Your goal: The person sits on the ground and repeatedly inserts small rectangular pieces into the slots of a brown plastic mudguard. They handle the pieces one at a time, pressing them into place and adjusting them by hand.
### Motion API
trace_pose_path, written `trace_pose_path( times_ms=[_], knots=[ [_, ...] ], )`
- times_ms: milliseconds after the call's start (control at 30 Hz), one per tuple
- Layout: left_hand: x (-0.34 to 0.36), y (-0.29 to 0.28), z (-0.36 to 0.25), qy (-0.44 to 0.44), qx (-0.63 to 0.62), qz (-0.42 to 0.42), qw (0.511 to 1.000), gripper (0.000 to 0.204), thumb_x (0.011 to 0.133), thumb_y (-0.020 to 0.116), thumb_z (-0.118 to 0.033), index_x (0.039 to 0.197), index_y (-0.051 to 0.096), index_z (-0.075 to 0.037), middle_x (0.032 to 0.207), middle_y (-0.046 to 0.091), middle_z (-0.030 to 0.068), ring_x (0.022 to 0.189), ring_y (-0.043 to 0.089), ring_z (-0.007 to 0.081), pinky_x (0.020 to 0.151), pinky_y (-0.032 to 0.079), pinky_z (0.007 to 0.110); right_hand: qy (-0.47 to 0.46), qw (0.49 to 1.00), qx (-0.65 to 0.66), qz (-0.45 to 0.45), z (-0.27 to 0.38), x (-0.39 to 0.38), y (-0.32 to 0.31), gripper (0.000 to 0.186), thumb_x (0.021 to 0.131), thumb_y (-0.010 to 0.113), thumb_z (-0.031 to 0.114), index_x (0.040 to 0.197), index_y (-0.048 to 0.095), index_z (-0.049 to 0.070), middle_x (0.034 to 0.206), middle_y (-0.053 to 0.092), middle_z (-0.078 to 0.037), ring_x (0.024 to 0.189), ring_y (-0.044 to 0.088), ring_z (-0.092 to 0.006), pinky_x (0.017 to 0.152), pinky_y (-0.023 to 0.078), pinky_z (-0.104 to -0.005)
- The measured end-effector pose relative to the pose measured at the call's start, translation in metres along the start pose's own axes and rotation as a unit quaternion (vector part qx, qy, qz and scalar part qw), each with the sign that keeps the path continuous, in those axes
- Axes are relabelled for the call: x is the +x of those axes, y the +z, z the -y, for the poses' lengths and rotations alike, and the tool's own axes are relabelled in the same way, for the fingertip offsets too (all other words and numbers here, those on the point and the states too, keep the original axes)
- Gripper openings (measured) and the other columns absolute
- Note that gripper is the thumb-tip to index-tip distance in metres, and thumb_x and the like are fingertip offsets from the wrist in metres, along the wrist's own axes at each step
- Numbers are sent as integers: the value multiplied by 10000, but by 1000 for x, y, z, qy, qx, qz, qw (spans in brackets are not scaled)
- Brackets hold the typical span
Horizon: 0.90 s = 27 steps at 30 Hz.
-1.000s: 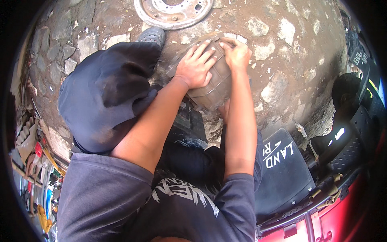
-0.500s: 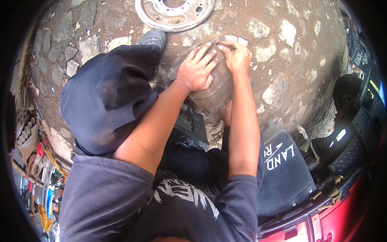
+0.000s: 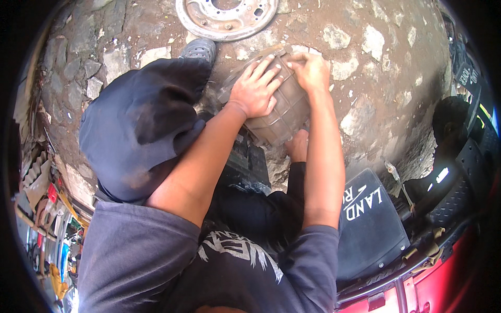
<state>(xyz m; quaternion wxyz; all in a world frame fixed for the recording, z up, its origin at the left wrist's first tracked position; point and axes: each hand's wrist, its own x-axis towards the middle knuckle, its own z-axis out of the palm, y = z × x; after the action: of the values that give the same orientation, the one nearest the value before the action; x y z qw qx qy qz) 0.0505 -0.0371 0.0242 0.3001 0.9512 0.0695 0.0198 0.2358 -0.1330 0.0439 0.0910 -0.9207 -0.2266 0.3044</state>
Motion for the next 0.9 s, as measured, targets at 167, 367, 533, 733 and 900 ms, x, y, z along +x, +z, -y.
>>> trace_pose_path(
  times_ms=[167, 367, 533, 733, 900],
  knots=[
    [2, 0, -2, 12, 1, 8, 1000, 542, 796, 719, -319, 1302, 709, -127, 1501, 575, 113, 1538, 372, 335, 1243, 319, 535, 39, 999, 32, -15, -6, 0, 5, 255, 820, 885, 275, 1054, 851, 180, 953, 813, -128, 898, 778, -251, 886, 582, -377],
    [1, -1, -2, -2, 11, 18, 1000, 546, 798, 718, -321, 1310, 705, -131, 1512, 564, 110, 1548, 357, 333, 1246, 314, 532, 56, 993, 92, -48, 7, -3, 13, 255, 807, 897, 251, 1049, 853, 184, 934, 809, -151, 885, 783, -269, 882, 586, -386],
    [1, -1, -5, 7, 7, 13, 1000, 547, 797, 718, -320, 1309, 707, -128, 1501, 572, 105, 1548, 357, 335, 1244, 316, 533, 46, 998, 28, 23, -12, -7, -4, 212, 840, 876, 229, 1034, 851, 148, 959, 826, -69, 881, 772, -185, 859, 575, -344],
    [1, -1, -3, 10, 14, -2, 1000, 534, 796, 711, -318, 1296, 715, -132, 1476, 588, 109, 1535, 375, 339, 1240, 323, 535, 40, 990, 127, -48, 2, 1, 17, 176, 852, 858, 199, 1018, 849, 139, 963, 824, -78, 884, 772, -188, 872, 577, -345],
    [-2, -2, -2, 16, 21, -16, 1000, 504, 817, 699, -332, 1275, 712, -121, 1459, 594, 131, 1525, 383, 355, 1244, 311, 541, -69, 996, 39, -42, -8, -17, 11, 211, 857, 849, 201, 1056, 826, 135, 1028, 811, -113, 959, 774, -254, 895, 578, -373]
  ],
)
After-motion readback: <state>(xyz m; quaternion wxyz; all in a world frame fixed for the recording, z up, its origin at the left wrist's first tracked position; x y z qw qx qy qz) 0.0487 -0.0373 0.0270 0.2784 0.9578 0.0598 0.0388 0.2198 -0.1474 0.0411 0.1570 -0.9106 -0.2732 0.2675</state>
